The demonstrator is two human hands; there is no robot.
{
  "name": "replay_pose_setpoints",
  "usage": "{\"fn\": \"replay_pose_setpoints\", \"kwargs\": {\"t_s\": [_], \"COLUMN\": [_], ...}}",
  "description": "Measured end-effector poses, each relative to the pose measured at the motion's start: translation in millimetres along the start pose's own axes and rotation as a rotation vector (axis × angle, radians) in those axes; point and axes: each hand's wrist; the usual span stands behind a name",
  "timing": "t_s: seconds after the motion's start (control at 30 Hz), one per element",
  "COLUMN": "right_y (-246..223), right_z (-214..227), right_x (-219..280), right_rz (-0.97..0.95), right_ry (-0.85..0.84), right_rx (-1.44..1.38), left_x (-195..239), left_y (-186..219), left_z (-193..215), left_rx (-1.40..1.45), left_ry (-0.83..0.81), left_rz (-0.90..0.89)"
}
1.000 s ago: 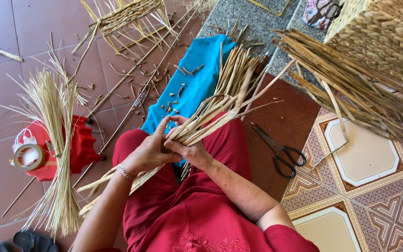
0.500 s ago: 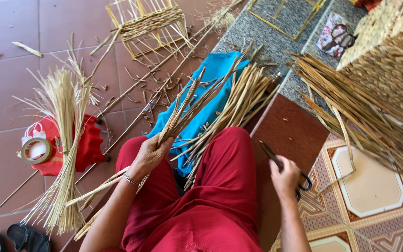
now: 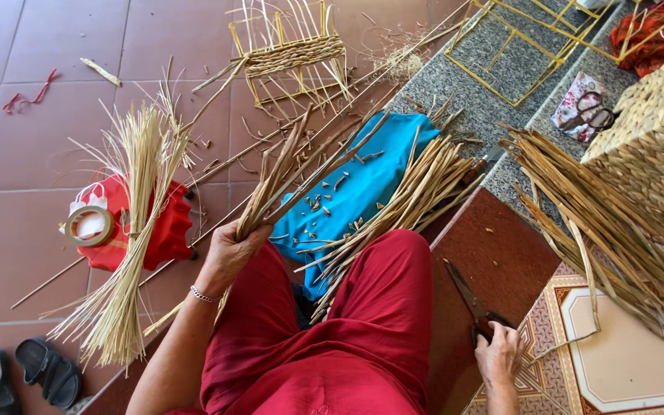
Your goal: The person sits on the floor and uses shears to trim the ends of dried plant stems. They repeatedly pick up bundles of stems, cut the tips, and place the trimmed pieces aside on a blue cloth.
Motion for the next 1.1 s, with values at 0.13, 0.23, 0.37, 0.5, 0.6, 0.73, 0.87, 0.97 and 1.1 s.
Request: {"fn": "replay_pose_setpoints", "kwargs": {"t_s": [0.13, 0.23, 0.37, 0.5, 0.6, 0.73, 0.87, 0.97, 1.1], "right_y": [6, 7, 6, -16, -57, -154, -243, -294, -331], "right_z": [9, 9, 17, 49, 88, 115, 121, 113, 103], "right_x": [-11, -14, -19, -31, -34, -45, -43, -33, -38], "right_rz": [-0.086, -0.093, -0.321, -0.430, -0.081, 0.367, 0.543, 0.491, 0.529], "right_ry": [-0.241, -0.247, -0.292, -0.424, -0.484, -0.688, -0.627, -0.555, -0.383], "right_rx": [-0.050, -0.135, -0.576, -1.162, -1.406, -1.593, -1.421, -1.337, -1.239], "left_x": [4, 6, 8, 10, 14, 20, 25, 29, 32], "left_y": [2, 4, -1, -1, -1, 2, 6, 6, 5], "left_z": [5, 6, 7, 10, 11, 7, 2, 1, 2], "left_rx": [-0.015, -0.029, -0.043, -0.068, -0.077, -0.096, -0.147, -0.187, -0.197], "left_ry": [0.071, 0.099, 0.130, 0.121, 0.175, 0.228, 0.259, 0.255, 0.246], "left_rz": [-0.012, -0.026, -0.017, -0.073, -0.093, -0.146, -0.159, -0.166, -0.164]}}
Point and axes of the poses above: each hand's wrist, its own x-axis away from the middle knuckle, its own z-axis out of the back of the hand, y = z × x, and after that the axes turned 1 degree about y, right-handed
